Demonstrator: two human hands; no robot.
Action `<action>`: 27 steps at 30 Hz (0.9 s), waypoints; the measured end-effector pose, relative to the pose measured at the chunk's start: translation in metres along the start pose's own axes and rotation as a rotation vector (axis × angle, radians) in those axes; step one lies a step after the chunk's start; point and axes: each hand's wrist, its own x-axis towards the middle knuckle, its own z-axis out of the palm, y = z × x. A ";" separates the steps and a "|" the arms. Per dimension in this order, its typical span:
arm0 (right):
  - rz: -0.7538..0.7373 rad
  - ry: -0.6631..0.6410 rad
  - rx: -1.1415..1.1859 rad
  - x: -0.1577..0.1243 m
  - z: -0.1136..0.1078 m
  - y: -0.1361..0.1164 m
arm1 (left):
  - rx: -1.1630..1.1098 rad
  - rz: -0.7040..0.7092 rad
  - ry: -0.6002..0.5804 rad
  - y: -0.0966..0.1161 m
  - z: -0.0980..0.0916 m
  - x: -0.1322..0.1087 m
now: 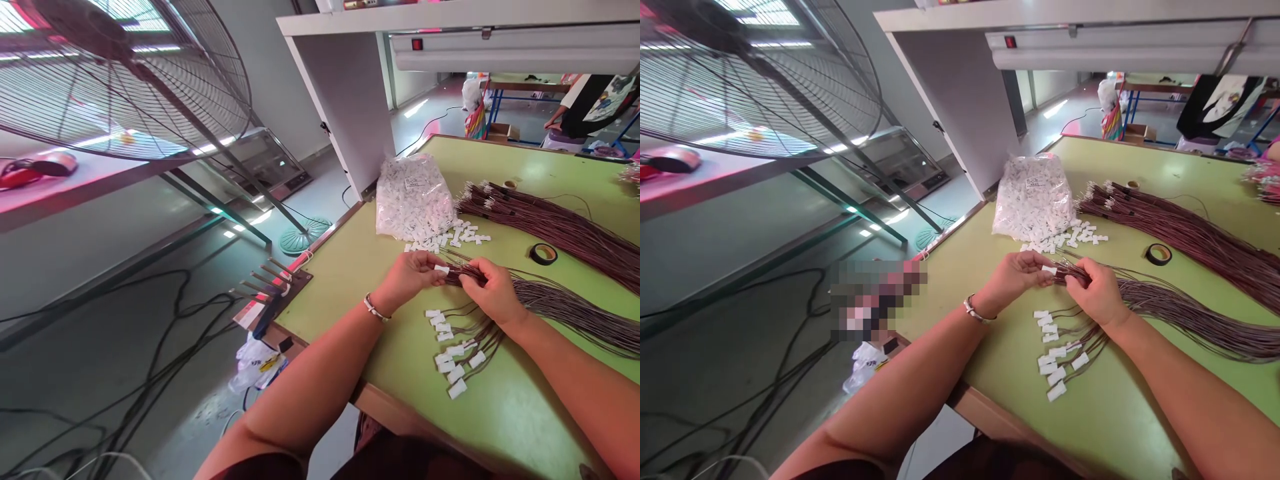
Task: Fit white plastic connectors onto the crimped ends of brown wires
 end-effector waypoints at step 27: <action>-0.188 -0.011 -0.074 -0.004 0.004 0.000 | -0.340 -0.144 -0.140 -0.013 0.014 -0.001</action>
